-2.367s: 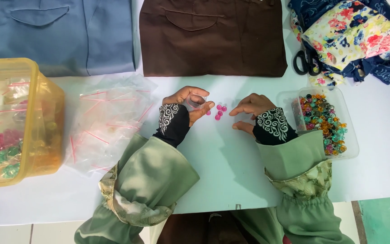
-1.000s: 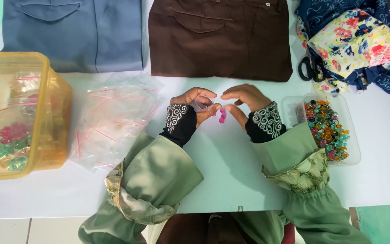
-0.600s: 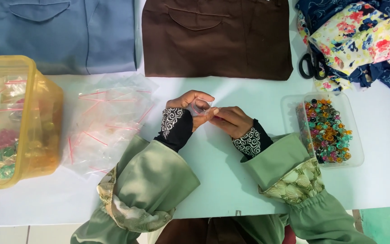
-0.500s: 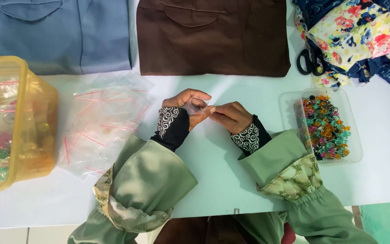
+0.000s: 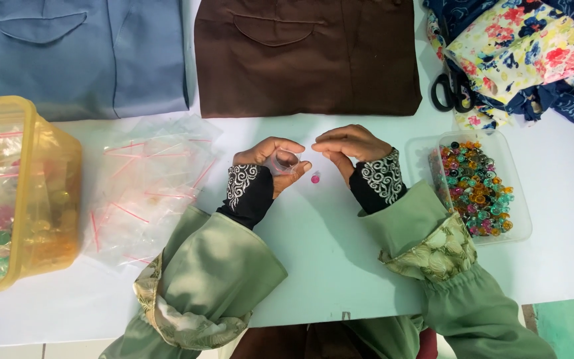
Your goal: Sorting small buttons by color and placing them into individual plastic ziplock bags.
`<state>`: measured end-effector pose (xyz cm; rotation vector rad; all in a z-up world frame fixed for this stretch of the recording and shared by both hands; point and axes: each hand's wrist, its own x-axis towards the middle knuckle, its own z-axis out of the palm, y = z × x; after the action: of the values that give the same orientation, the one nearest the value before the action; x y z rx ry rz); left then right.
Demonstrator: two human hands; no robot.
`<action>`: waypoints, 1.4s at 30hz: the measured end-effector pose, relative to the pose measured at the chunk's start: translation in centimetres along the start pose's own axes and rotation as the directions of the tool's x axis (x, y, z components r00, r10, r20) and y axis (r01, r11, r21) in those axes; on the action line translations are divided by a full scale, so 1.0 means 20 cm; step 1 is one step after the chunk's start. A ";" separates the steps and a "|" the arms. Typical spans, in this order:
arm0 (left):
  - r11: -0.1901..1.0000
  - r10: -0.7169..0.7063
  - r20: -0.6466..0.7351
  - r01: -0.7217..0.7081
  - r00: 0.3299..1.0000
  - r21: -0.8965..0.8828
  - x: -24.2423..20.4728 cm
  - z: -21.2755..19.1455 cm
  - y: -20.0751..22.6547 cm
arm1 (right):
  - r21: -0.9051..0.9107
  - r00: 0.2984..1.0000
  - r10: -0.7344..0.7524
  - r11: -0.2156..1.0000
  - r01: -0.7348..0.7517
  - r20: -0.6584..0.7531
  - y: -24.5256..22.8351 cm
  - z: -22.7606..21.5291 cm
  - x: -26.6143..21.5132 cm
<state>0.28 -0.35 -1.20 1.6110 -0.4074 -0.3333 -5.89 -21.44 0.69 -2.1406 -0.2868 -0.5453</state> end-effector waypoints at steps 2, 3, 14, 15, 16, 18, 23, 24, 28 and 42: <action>0.997 0.027 -0.029 -0.024 0.999 0.074 -0.03 0.01 0.03 | 0.209 0.988 -0.093 0.976 0.067 0.120 -0.21 -0.08 0.09; 0.997 0.025 -0.032 -0.022 0.999 0.075 -0.03 0.01 0.03 | 0.212 0.988 -0.094 0.975 0.066 0.122 -0.21 -0.05 0.09; 0.988 0.140 0.081 -0.134 0.987 -0.080 0.00 -0.05 -0.02 | -0.049 0.977 -0.212 0.976 0.212 0.007 -0.31 0.05 0.09; 0.988 0.140 0.078 -0.134 0.987 -0.081 0.00 -0.05 -0.01 | -0.048 0.977 -0.213 0.976 0.213 0.010 -0.27 0.04 0.06; 0.995 0.090 0.048 -0.092 0.995 0.039 -0.01 -0.05 0.00 | -0.054 0.988 -0.129 0.989 0.134 0.084 -0.23 0.02 0.04; 0.986 0.052 0.005 -0.052 0.999 0.156 0.01 -0.05 0.00 | -0.068 0.986 -0.054 0.996 0.066 0.160 -0.11 0.01 -0.01; 0.997 0.054 -0.035 -0.052 0.998 0.056 0.01 -0.06 0.02 | -0.113 0.912 0.119 0.990 -0.081 0.392 0.14 0.10 -0.14; 0.997 0.054 -0.035 -0.052 0.998 0.054 0.01 -0.05 0.03 | -0.116 0.912 0.120 0.990 -0.081 0.392 0.08 0.08 -0.11; 0.996 0.090 -0.053 -0.090 0.995 0.018 0.01 -0.05 0.02 | -0.034 0.977 0.072 0.997 -0.067 0.202 -0.18 0.01 0.02; 0.958 0.284 0.024 -0.283 0.959 -0.038 0.00 -0.03 -0.06 | -0.144 0.994 -0.109 0.984 0.108 -0.003 -0.28 0.17 0.02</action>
<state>0.59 0.31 -2.43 1.4915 -0.6436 -0.1447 -6.77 -15.51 3.14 -2.2699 -0.3697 -0.6573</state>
